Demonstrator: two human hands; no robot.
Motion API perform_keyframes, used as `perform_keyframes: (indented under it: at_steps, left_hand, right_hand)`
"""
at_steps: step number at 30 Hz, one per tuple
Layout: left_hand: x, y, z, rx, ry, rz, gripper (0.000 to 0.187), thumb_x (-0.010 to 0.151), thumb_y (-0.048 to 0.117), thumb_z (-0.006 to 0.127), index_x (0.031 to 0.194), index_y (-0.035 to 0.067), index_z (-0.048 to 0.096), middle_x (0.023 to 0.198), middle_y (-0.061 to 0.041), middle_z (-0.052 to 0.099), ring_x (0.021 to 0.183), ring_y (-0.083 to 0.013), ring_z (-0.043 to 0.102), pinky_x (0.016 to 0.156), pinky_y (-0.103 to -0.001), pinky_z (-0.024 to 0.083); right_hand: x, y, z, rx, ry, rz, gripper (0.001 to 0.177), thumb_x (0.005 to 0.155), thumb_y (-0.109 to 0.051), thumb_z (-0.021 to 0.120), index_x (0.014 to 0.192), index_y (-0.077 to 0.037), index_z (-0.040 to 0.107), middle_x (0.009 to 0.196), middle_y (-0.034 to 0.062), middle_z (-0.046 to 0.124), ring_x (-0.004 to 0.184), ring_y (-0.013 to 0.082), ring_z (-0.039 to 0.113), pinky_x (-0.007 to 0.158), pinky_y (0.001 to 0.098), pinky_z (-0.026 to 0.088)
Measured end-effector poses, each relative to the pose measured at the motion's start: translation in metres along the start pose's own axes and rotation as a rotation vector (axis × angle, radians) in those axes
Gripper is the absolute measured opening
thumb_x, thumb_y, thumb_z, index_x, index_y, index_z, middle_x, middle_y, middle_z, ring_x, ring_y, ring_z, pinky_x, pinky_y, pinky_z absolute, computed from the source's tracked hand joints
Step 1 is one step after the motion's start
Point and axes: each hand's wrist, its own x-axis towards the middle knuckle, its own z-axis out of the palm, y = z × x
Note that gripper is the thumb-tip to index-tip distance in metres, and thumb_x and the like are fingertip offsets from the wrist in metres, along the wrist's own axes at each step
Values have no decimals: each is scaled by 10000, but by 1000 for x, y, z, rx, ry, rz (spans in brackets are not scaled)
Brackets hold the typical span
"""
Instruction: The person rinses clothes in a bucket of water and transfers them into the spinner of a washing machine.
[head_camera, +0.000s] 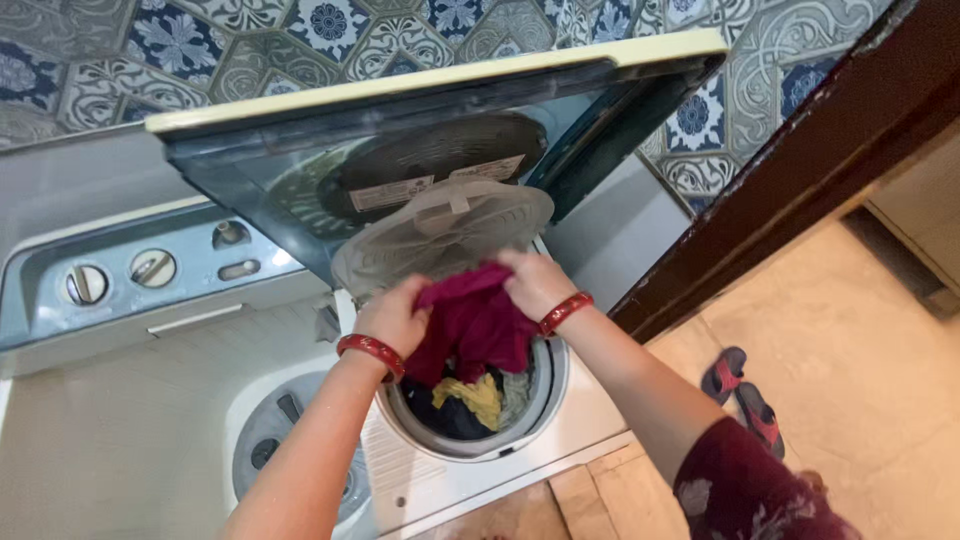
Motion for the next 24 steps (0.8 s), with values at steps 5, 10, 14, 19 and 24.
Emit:
perform_keyframes:
  at_steps: [5, 10, 14, 19, 24]
  left_hand:
    - [-15, 29, -2, -12, 360, 130, 333, 767, 116, 751, 1085, 123, 653, 1040, -158, 725, 1026, -438, 632, 871, -532, 517]
    - [-39, 17, 5, 291, 153, 212, 268, 738, 142, 788, 988, 180, 700, 1086, -62, 743, 1120, -328, 656, 972, -455, 526]
    - [-48, -22, 40, 377, -538, -149, 768, 646, 369, 933, 1337, 236, 626, 1365, -112, 619, 1351, -350, 514, 1104, -450, 442]
    - [-40, -49, 100, 113, -410, -176, 743, 734, 405, 833, 1407, 187, 607, 1430, -191, 603, 1326, -379, 582, 1128, -431, 466]
    - [-33, -11, 116, -182, -267, -421, 1013, 732, 440, 901, 1548, 250, 332, 1532, -254, 389, 1378, -390, 469, 1148, -419, 408]
  right_hand:
    - [-9, -10, 0, 148, 350, -330, 419, 796, 47, 540, 1176, -52, 685, 1108, 196, 718, 1085, 387, 691, 976, 425, 550]
    - [-23, 27, 35, 114, -172, -517, 424, 718, -23, 715, 1139, -51, 672, 1131, 205, 659, 1109, 400, 620, 989, 440, 495]
    - [-35, 81, 79, -140, -400, -355, 550, 694, -20, 729, 1236, -96, 680, 1304, 244, 579, 1175, 438, 574, 992, 483, 463]
    - [-28, 85, 114, -191, -312, 255, 643, 821, -191, 774, 1411, -167, 521, 1259, 234, 610, 1147, 434, 610, 1003, 496, 490]
    - [-17, 96, 128, -45, -262, 257, 334, 763, -145, 795, 1080, -119, 693, 1066, 130, 733, 1046, 342, 676, 967, 430, 529]
